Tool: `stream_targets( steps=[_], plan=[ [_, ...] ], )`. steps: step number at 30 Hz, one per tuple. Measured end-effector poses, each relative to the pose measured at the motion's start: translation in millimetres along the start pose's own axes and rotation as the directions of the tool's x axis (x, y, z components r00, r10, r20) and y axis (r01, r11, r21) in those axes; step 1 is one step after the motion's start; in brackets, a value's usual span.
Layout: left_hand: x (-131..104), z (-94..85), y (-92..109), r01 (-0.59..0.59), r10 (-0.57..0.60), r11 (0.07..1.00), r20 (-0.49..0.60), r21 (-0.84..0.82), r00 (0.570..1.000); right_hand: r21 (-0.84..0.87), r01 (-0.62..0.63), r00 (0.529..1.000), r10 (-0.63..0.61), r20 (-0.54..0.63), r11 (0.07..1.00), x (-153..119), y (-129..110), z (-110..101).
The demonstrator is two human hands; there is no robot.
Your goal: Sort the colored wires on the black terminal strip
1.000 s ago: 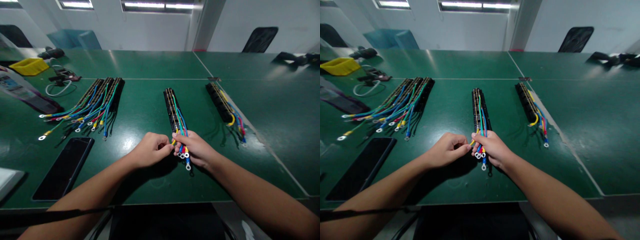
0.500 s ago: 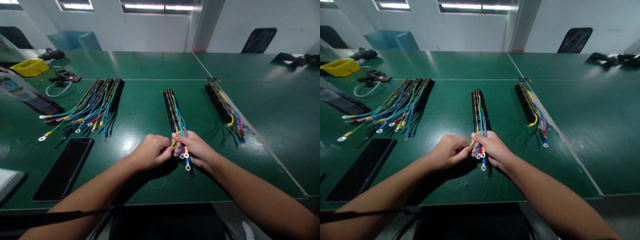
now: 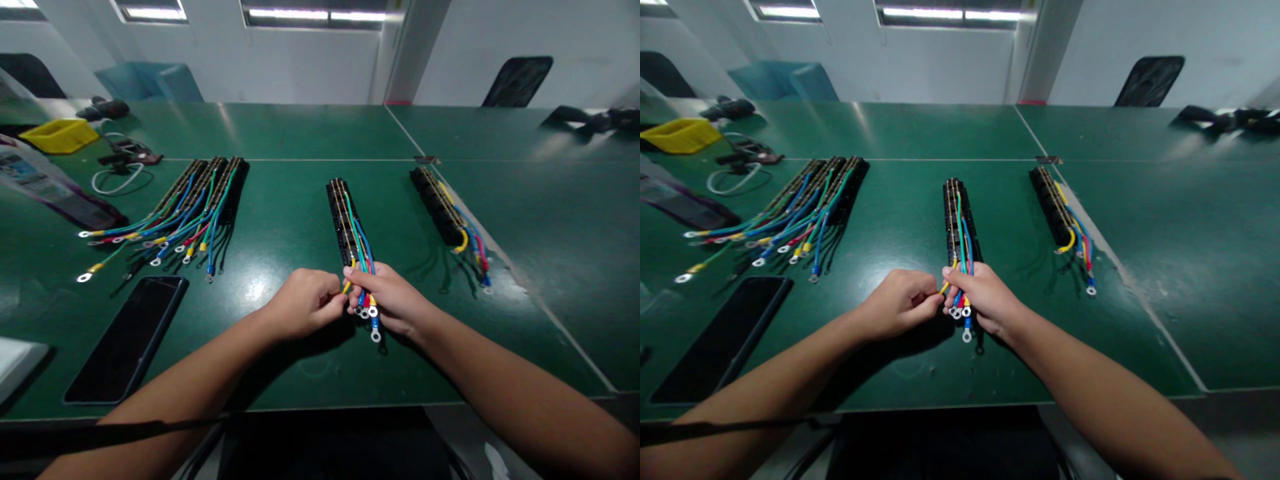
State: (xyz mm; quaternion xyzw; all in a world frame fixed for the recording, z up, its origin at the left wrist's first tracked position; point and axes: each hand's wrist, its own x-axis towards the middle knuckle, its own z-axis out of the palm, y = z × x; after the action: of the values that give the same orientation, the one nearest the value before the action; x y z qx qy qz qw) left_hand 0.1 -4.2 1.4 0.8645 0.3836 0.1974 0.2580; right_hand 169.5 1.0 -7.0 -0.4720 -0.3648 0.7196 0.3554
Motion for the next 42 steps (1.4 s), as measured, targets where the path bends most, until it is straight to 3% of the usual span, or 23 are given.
stream_targets(
  steps=[10,16,24,42],
  plan=[
    [0.0,-2.1,-0.1,0.083,-0.077,0.989,0.054,-0.119,0.996,0.005,-0.009,1.0,0.009,0.017,1.0,1.6,0.1,-1.5],
    [1.3,1.1,0.1,0.064,-0.065,0.996,-0.013,-0.063,0.998,0.015,-0.013,1.0,0.013,0.002,1.0,0.7,-0.9,0.1],
    [0.4,-1.7,2.0,0.075,-0.07,0.991,0.049,-0.113,0.996,0.025,0.006,0.999,-0.007,0.049,1.0,2.2,2.6,-2.3],
    [1.2,-0.7,1.7,0.098,-0.092,0.988,0.056,-0.118,0.994,0.006,0.001,0.999,-0.001,0.039,1.0,1.0,1.9,-1.8]
  ],
)
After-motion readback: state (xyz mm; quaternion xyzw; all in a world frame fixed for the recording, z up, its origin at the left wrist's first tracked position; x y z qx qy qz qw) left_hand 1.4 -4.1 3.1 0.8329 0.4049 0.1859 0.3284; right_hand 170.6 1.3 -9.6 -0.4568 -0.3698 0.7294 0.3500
